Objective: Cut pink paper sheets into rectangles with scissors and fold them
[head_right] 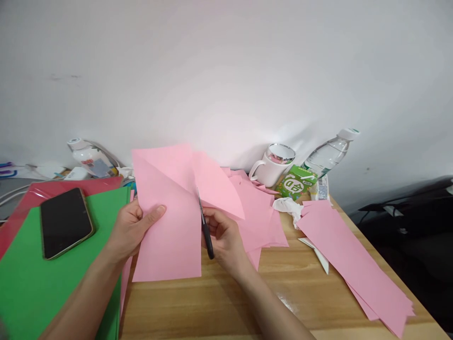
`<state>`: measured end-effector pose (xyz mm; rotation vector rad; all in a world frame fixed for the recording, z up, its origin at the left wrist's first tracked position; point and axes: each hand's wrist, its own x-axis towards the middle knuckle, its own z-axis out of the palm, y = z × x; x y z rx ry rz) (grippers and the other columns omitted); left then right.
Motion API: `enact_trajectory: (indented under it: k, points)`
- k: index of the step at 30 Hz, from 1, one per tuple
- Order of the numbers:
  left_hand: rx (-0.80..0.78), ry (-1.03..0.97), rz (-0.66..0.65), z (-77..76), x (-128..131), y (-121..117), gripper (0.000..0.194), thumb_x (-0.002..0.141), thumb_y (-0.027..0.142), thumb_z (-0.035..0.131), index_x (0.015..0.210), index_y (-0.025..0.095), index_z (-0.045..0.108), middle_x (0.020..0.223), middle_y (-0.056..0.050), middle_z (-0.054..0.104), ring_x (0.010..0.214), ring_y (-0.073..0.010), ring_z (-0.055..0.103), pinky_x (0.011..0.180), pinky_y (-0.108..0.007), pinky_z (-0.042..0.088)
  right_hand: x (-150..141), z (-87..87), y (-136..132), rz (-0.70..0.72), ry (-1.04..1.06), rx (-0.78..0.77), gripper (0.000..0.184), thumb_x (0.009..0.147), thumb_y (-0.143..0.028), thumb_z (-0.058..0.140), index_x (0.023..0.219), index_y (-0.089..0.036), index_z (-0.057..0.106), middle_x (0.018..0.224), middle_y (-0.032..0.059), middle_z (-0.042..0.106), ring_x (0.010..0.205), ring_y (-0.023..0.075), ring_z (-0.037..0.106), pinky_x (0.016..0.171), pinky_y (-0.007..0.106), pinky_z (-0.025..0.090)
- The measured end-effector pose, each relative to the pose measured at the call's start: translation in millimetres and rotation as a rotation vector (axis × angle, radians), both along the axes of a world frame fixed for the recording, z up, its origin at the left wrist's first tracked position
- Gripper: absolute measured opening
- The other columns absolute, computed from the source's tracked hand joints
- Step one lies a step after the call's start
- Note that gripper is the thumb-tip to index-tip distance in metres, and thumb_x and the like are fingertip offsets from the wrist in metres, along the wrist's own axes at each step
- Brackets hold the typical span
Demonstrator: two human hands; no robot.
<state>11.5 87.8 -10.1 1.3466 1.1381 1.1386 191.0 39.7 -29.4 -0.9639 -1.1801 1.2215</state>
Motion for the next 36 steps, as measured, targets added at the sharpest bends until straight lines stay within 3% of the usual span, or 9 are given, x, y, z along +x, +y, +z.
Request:
enact_trajectory:
  k: [36]
  points:
    - [0.025,0.038,-0.082,-4.1,-2.3,-0.8,0.025,0.074,0.035,0.064,0.064,0.016,0.051,0.051,0.006,0.048,0.042,-0.0052,0.040,0.036,-0.015,0.031,-0.5,0.0,0.7,-0.009,0.047,0.002,0.029,0.061,-0.025,0.078,0.086,-0.020,0.065,0.075,0.0004,0.068,0.066,0.0126,0.059,0.062,0.022,0.047]
